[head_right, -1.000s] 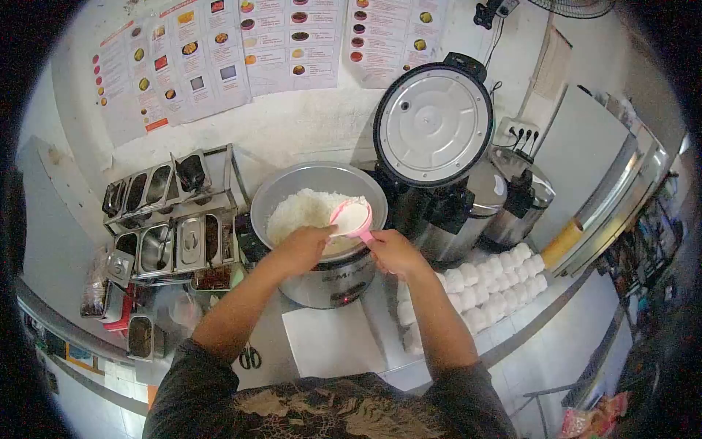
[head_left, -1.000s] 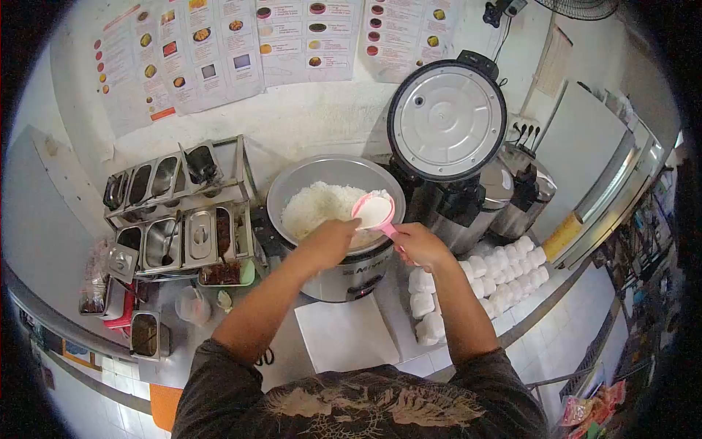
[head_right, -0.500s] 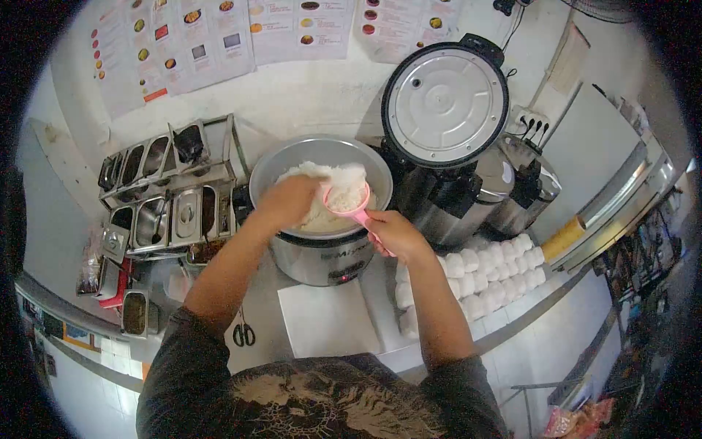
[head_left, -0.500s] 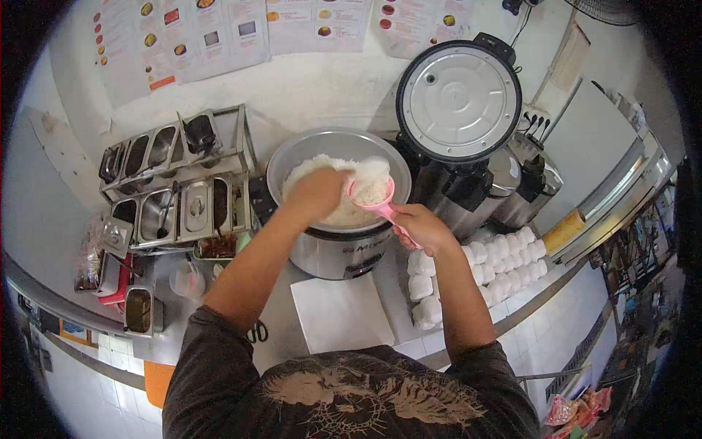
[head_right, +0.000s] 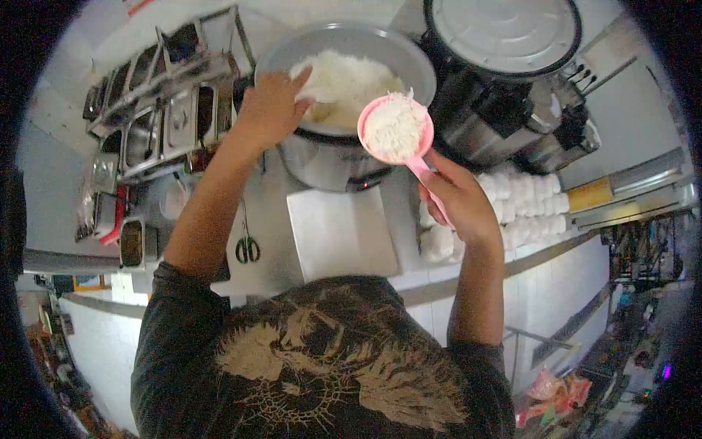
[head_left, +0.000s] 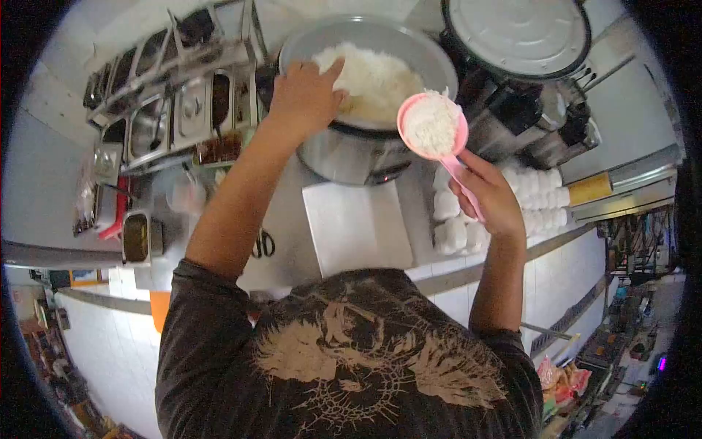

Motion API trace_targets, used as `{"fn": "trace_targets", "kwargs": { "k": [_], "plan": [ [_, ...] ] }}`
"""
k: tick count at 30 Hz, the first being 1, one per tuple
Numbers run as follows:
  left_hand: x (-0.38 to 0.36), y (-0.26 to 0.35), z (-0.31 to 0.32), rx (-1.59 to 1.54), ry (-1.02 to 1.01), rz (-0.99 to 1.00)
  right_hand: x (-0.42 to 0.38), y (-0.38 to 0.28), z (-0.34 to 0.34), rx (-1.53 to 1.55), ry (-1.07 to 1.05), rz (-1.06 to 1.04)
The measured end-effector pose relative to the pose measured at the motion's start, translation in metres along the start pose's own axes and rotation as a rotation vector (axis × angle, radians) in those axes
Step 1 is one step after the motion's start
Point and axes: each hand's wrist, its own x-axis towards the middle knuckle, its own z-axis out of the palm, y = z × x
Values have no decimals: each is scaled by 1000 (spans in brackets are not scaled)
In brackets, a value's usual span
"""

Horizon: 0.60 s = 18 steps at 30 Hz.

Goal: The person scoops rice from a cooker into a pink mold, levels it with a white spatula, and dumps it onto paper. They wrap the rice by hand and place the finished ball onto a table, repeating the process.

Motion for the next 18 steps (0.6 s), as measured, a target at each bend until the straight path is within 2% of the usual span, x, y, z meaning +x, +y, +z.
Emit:
{"fn": "trace_targets", "kwargs": {
  "k": [2, 3, 5, 7, 10, 11, 13, 16, 18],
  "plan": [
    [-8, 6, -4, -125, 262, 85, -18, 36, 5, -7, 16, 60],
    [-22, 8, 3, -266, 211, 92, -27, 56, 6, -13, 31, 84],
    [-70, 18, 10, -550, 116, 105, -36, 102, 22, -225, 84, -28],
    [-132, 35, 38, -703, -170, -125, -35, 158, 46, -292, 221, -179],
    [-237, 38, 101, -609, -542, -181, -19, 221, 72, -840, 249, -431],
    [-265, 43, 109, -611, -624, -175, -16, 236, 79, -877, 142, -342],
    [-307, 58, 112, -546, -627, -112, -8, 284, 85, -1157, 9, -452],
    [-334, 69, 116, -482, -659, -92, -7, 297, 82, -1177, 24, -537],
    [-342, 73, 117, -456, -671, -96, -3, 295, 73, -1202, -50, -565]
  ]
}}
